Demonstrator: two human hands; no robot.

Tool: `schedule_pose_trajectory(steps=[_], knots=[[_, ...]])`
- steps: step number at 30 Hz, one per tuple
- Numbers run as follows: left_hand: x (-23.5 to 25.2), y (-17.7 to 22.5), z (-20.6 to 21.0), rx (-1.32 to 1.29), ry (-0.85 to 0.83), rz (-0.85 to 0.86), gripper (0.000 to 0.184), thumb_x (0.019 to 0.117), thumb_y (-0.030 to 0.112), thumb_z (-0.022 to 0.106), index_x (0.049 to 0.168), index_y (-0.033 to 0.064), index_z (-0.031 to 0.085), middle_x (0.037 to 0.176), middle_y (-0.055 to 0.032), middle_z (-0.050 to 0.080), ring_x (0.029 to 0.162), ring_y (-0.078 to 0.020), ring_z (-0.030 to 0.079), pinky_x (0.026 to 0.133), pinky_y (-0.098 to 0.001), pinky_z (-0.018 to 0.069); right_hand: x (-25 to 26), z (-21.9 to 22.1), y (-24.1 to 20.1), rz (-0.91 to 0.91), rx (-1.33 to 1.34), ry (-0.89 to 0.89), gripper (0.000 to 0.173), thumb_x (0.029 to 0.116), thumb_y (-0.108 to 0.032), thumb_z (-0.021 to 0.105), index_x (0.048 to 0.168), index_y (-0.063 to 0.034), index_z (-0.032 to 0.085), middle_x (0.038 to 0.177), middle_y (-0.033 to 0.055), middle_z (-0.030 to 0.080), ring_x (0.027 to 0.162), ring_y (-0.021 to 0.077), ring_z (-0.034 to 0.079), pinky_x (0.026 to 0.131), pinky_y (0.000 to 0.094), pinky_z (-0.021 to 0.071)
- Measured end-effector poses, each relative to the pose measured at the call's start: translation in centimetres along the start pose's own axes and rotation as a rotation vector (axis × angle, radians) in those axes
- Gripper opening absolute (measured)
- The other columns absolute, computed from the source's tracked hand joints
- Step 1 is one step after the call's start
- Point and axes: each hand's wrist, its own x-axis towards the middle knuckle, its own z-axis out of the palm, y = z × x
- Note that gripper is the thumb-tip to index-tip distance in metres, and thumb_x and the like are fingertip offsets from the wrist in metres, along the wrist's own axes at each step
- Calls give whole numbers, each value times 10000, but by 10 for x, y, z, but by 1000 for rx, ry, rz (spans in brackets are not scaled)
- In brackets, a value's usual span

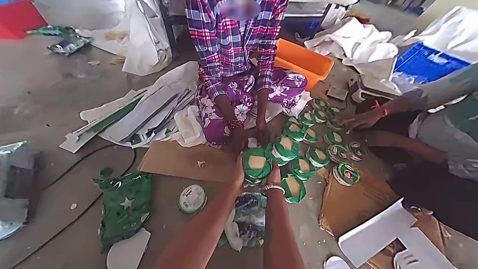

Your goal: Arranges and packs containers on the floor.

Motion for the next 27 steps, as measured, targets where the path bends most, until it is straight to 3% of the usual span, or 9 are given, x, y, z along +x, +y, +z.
schedule_pose_trajectory(steps=[6,8,10,12,15,18,21,24,27], knots=[[15,-2,-2,34,-16,33,689,1075,589,96,1458,173,490,1329,-200,585,1069,-331,621,759,-508,527,21,1,28,-39,-168,65,431,1131,-199,328,1365,127,484,1373,300,536,1245,293,536,1067,408,405],[15,-3,-6,19,12,9,652,1086,571,157,1484,163,472,1408,-203,547,1198,-356,576,875,-562,501,14,-3,24,-15,-211,51,452,1130,-208,339,1421,121,445,1432,312,499,1301,323,508,1097,441,385],[2,-3,-11,-1,43,29,594,1115,483,223,1555,114,377,1551,-203,424,1390,-354,455,1078,-569,411,2,-17,16,4,-240,-7,502,1131,-225,339,1539,60,275,1486,321,437,1332,388,484,1059,554,413],[-29,-15,-17,32,80,120,552,1138,343,263,1584,19,290,1618,-229,327,1465,-340,392,1175,-497,357,-12,-45,12,-105,-293,-21,541,1115,-192,385,1576,20,196,1378,315,550,1193,375,611,920,524,523],[-77,-57,-29,166,156,297,464,1096,162,387,1500,-67,383,1506,-265,461,1336,-319,522,1093,-437,445,-21,-86,-8,-340,-487,148,552,1047,-119,539,1524,60,326,1174,264,696,1039,377,700,872,550,541],[-110,-103,-41,297,216,422,455,1009,97,487,1410,-115,455,1301,-272,583,1141,-282,602,974,-411,497,-8,-119,-21,-285,-636,242,633,1002,-169,640,1519,42,342,1349,271,621,1240,483,591,987,669,449],[-119,-122,-37,426,169,452,491,944,116,562,1383,-93,493,1167,-220,636,1017,-249,643,878,-396,532,18,-153,11,-129,-387,210,760,949,-185,725,1503,120,303,1358,370,552,1240,495,561,1015,589,465],[-100,-104,-1,505,-18,412,536,982,90,560,1469,-89,426,1407,-282,551,1295,-345,565,1081,-456,468,30,-156,37,44,-50,200,680,1051,-237,587,1562,42,236,1451,345,476,1290,444,532,1001,562,488],[-57,-81,49,544,-104,288,569,1062,111,509,1546,-88,287,1575,-296,367,1470,-361,389,1211,-435,323,27,-136,43,-28,-16,142,663,1102,-213,453,1611,18,96,1599,342,278,1422,462,398,1111,564,394]])
